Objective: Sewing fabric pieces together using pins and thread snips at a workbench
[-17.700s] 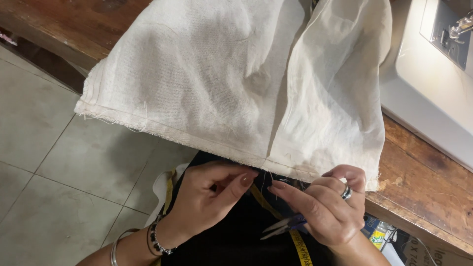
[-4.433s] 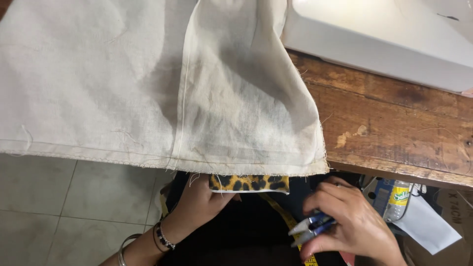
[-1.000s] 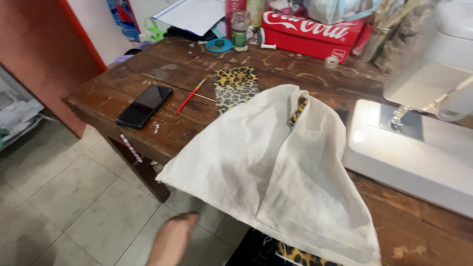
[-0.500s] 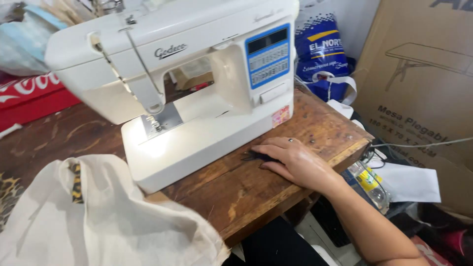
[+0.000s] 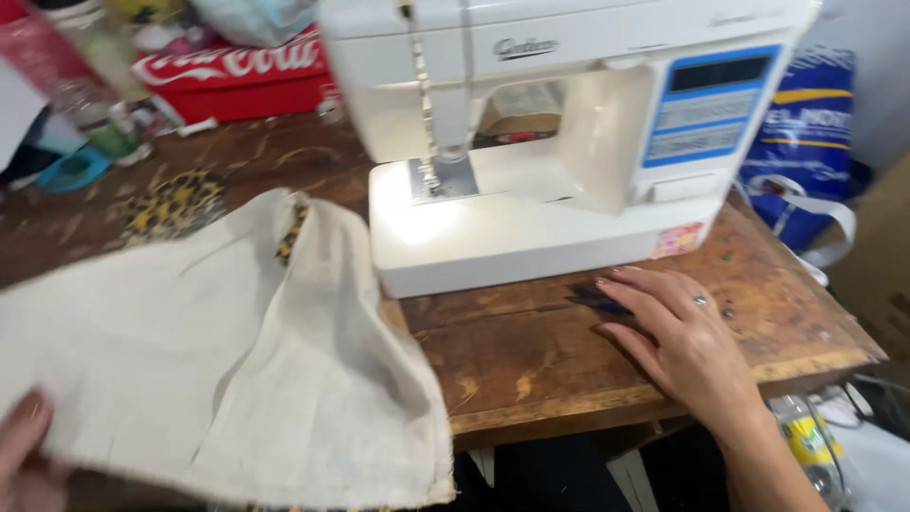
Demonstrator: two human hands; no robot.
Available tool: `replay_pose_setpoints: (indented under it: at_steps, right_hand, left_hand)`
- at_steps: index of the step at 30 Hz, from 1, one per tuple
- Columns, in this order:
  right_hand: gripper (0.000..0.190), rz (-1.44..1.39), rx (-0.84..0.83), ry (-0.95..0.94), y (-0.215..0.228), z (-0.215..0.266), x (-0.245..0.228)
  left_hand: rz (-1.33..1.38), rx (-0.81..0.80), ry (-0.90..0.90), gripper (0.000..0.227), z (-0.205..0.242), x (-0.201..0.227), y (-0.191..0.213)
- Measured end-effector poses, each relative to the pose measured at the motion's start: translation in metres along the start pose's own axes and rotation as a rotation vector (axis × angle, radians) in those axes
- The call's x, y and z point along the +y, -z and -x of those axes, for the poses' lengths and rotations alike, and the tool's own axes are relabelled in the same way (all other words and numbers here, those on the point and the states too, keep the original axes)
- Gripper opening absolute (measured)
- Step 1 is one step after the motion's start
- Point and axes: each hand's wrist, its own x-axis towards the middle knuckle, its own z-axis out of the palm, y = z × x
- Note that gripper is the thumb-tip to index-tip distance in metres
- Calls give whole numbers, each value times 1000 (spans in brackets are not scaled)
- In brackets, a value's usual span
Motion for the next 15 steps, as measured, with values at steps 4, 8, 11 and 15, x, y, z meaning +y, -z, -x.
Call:
replay_pose_setpoints:
  at_steps: [4,8,11,15]
  right_hand:
    - [89,-65,-9,336,-24,-15,-62]
    - [125,-139,-7,580,-68,-37,-109]
    - [106,-255,143,503,-65,-80,-129]
    - [60,-965,60,-150,-43,-111,-133]
  left_hand:
    - [352,125,-52,35,33,99,-101]
    - [566,-54,-106,28,5,150,-145]
    - [488,-426,-558,14,-16,156,-141]
    - [373,-374,-513,16,-24,158,-119]
